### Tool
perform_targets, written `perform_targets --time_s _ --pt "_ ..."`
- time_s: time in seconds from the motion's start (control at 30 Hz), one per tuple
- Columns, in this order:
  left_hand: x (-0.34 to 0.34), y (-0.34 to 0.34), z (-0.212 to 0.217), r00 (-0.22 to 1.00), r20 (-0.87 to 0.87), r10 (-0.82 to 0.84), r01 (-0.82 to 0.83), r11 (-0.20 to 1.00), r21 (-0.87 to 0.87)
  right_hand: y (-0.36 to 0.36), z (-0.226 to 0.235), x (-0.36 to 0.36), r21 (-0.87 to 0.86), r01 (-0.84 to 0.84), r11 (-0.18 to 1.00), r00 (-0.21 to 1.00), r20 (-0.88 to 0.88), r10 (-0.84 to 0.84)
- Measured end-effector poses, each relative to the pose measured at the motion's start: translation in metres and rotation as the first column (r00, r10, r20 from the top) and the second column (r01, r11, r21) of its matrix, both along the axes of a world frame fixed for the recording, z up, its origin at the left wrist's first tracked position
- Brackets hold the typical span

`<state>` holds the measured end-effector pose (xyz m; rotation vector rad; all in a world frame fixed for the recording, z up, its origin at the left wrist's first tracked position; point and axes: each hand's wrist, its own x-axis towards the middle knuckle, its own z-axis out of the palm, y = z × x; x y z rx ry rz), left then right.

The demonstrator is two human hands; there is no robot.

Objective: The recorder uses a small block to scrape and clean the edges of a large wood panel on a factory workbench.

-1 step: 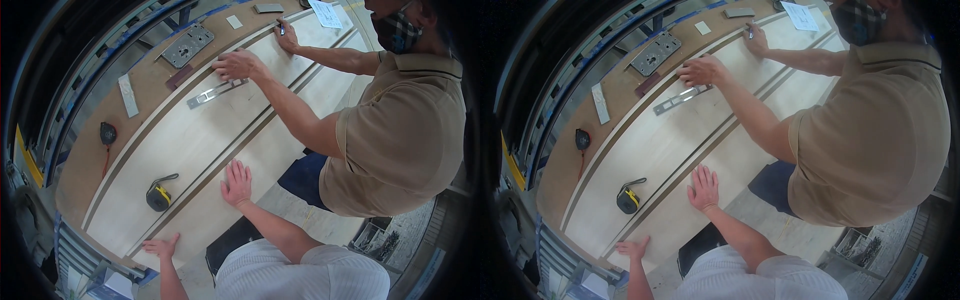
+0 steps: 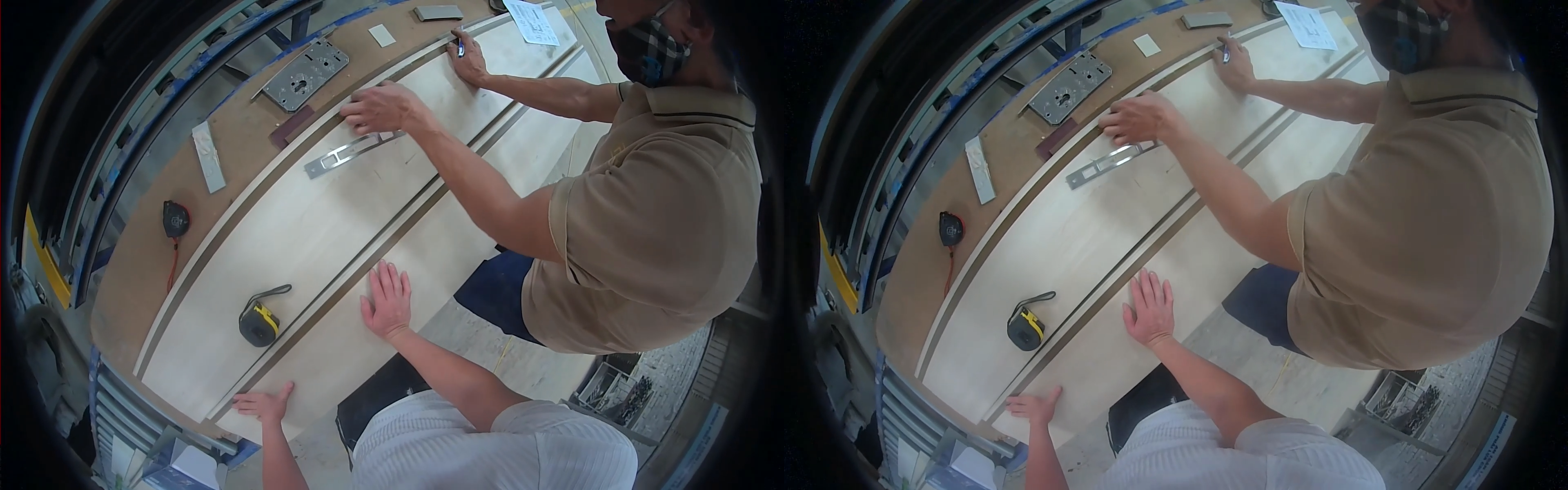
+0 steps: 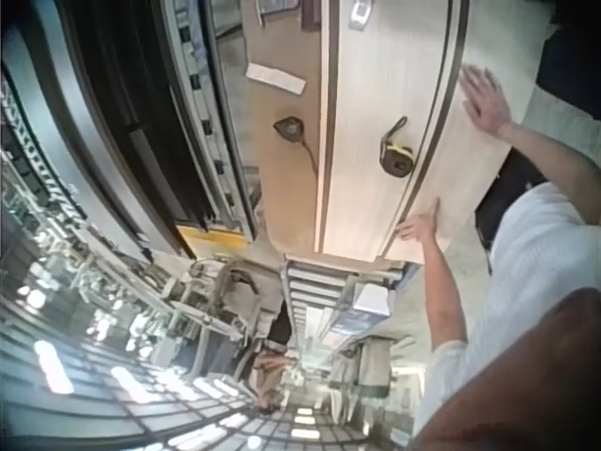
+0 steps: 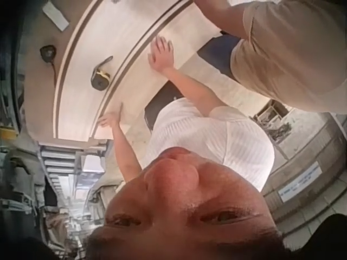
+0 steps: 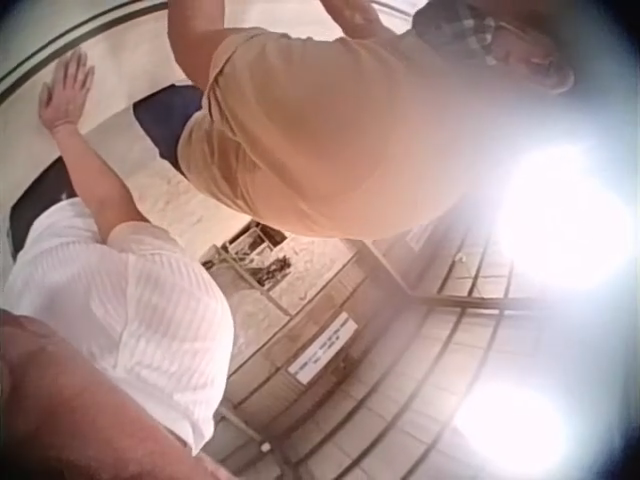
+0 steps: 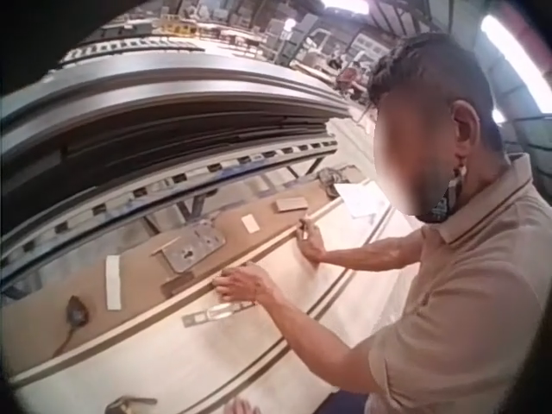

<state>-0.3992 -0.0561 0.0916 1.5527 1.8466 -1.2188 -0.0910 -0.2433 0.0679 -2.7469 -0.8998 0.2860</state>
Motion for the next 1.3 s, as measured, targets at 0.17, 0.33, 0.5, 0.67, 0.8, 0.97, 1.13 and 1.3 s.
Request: perform_targets --time_s 0.17,0.33,0.5,0.67,0.8,0.97,1.13,1.3 --pt "0.008 -0.001 0.005 0.998 0.010 0.060 -0.060 0.998 -0.009 -0.004 -0.002 -0.001 -0.012 0.002 1.000 1.000 -0.018 -0.003" --pt "0.008 -0.001 0.002 0.997 0.000 0.083 -0.083 0.997 -0.007 -0.004 0.000 -0.002 0.000 -0.002 1.000 1.000 -0.018 0.002" --pt "0.007 -0.001 0.004 0.996 0.016 0.091 -0.091 0.996 0.008 -0.003 0.002 0.000 0.015 -0.002 1.000 1.000 -0.014 0.002" --pt "0.007 0.000 0.004 0.996 0.018 0.091 -0.091 0.996 0.009 -0.001 0.003 0.000 0.008 0.001 1.000 1.000 -0.014 -0.001" --pt "0.011 0.000 0.004 0.995 0.017 0.100 -0.100 0.995 -0.002 -0.003 0.003 0.001 -0.010 0.001 1.000 1.000 -0.012 -0.001" --pt "-0.009 -0.004 -0.015 0.996 -0.055 0.073 -0.069 0.996 0.062 0.000 0.007 0.000 -0.006 -0.003 1.000 1.000 -0.023 0.003" --pt "-0.014 -0.005 -0.017 0.997 -0.048 0.052 -0.049 0.996 0.073 0.002 0.011 0.000 0.003 -0.002 1.000 1.000 -0.024 0.002" --pt "-0.003 0.000 -0.001 0.994 -0.058 0.090 -0.088 0.996 0.025 0.026 0.028 0.015 0.201 -0.022 0.979 0.998 -0.053 0.034"
